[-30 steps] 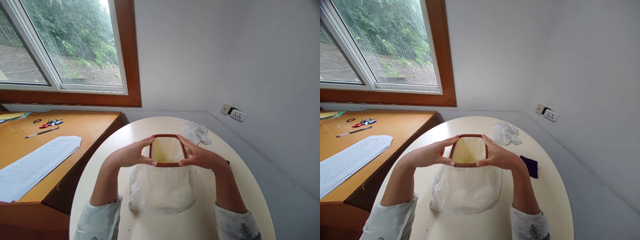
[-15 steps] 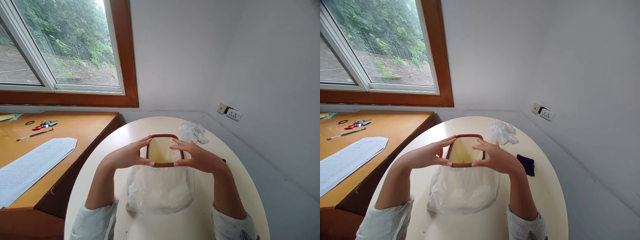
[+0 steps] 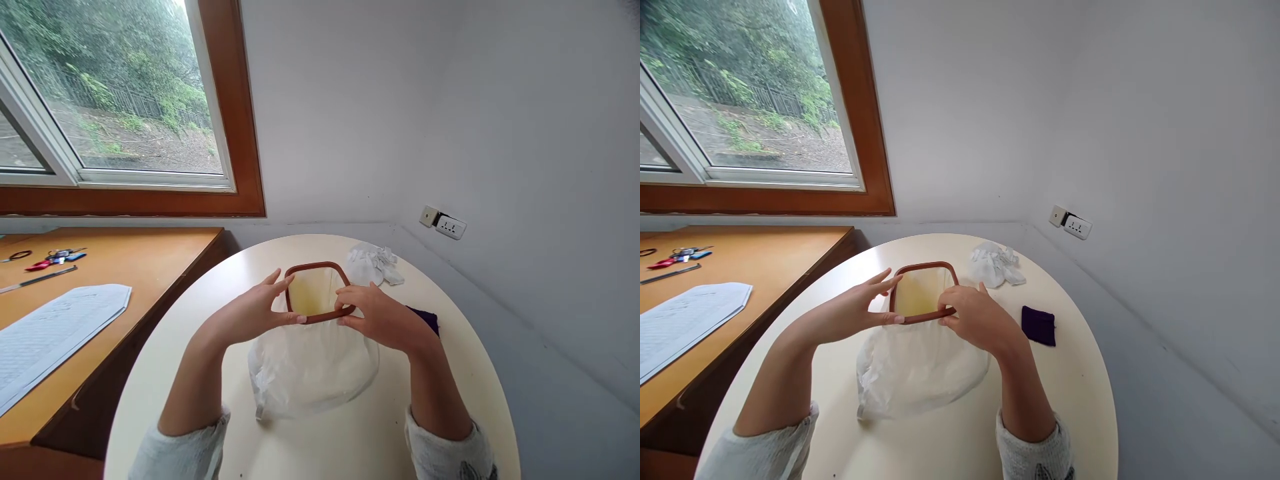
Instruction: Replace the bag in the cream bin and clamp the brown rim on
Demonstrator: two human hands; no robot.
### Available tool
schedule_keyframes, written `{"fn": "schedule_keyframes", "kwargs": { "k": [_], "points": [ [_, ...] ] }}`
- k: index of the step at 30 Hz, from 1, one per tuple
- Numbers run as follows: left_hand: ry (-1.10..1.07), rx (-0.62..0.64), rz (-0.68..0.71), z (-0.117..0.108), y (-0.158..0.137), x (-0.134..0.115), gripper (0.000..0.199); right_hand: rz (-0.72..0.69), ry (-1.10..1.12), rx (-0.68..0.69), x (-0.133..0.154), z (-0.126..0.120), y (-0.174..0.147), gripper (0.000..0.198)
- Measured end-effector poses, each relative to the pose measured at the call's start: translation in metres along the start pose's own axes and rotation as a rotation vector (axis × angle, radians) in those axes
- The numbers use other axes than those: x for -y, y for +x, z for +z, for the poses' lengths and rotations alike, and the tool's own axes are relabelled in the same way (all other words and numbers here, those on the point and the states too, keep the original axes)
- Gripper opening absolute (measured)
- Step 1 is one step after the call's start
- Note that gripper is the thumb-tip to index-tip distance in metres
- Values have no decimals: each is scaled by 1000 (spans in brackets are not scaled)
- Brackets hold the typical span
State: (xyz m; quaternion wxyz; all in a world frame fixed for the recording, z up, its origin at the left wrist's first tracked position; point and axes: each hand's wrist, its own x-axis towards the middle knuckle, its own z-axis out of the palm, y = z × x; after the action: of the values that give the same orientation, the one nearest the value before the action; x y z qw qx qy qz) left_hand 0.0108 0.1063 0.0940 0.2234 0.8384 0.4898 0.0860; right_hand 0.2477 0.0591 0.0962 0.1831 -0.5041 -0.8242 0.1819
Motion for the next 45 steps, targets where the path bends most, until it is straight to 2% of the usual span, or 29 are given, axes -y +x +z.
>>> {"fn": "schedule_keyframes", "kwargs": {
  "k": [4,8,11,19,34,39,45],
  "points": [
    [0,-104,-17,3,4,-2,74,1,-47,-67,-6,3,7,11],
    [9,-255,-7,2,4,-9,57,40,-110,-137,-13,8,13,11],
    [4,-305,-23,0,3,-15,46,69,-123,-160,-17,12,18,11],
    [-16,-165,-25,4,5,-8,49,91,-111,-207,-19,18,26,13],
    [30,-125,-2,7,7,-4,56,113,-195,-208,-21,19,28,10],
    [18,-166,-7,3,4,-8,56,142,-230,-182,-19,2,13,9],
    [7,-176,-29,2,0,-9,59,312,-192,-121,-18,-27,-21,10]
  ]
}}
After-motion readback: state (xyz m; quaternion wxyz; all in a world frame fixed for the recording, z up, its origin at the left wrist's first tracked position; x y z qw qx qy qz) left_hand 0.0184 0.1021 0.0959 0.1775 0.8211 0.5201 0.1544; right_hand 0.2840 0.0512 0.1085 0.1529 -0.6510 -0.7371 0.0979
